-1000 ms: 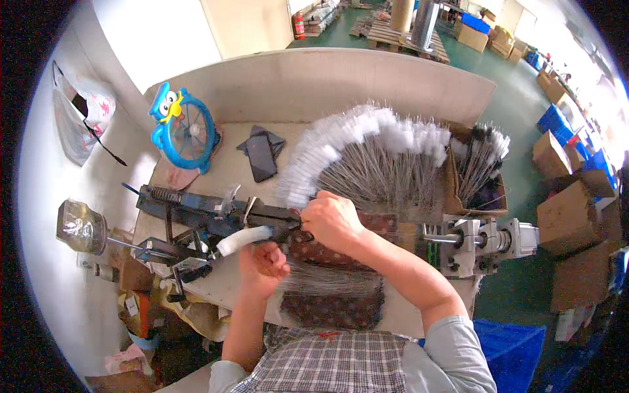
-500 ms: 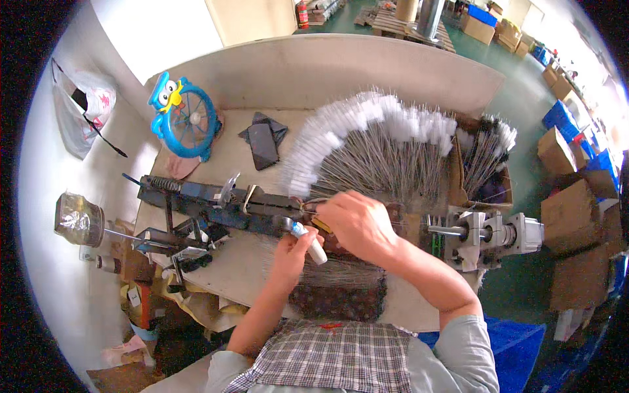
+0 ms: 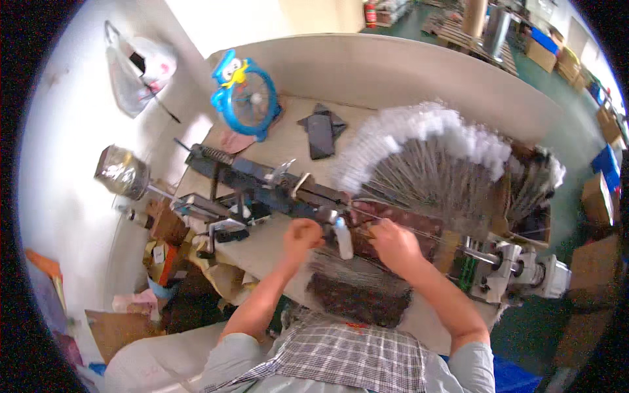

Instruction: Using a specialized machine to insert and assemble white bristles into metal wire components for brush manufacturing.

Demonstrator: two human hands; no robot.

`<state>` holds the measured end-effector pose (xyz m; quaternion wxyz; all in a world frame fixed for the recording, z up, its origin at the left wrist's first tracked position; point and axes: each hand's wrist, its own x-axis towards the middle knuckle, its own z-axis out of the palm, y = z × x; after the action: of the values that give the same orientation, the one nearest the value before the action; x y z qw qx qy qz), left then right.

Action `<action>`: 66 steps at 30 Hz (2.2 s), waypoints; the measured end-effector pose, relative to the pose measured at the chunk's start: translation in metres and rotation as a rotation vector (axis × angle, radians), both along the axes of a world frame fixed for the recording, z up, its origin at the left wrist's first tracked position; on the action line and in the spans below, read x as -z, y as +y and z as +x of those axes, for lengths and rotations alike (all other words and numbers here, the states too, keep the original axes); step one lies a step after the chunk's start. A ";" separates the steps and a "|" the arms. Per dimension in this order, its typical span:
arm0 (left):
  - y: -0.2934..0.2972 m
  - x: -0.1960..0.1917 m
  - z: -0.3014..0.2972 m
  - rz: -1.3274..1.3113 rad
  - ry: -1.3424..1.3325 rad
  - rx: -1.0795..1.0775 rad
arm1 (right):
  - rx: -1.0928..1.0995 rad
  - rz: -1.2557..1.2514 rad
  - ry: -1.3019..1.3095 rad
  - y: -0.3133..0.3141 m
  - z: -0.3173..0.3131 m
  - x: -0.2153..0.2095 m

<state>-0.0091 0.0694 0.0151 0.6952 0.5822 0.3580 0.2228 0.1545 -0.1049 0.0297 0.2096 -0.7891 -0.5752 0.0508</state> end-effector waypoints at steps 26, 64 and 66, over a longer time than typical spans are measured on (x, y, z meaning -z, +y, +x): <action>-0.069 -0.046 0.022 -0.162 -0.155 0.129 | 0.277 0.264 0.213 -0.032 0.025 -0.089; -0.072 -0.045 0.064 -0.490 -0.248 0.028 | 0.172 0.288 0.138 0.017 0.017 -0.074; -0.072 -0.042 0.064 -0.410 -0.252 0.048 | 0.173 0.267 0.156 0.016 0.018 -0.076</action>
<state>0.0552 -0.0024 0.0569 0.8432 0.4046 0.2921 0.1998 0.1729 -0.0893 0.1060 0.3600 -0.7945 -0.4887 0.0169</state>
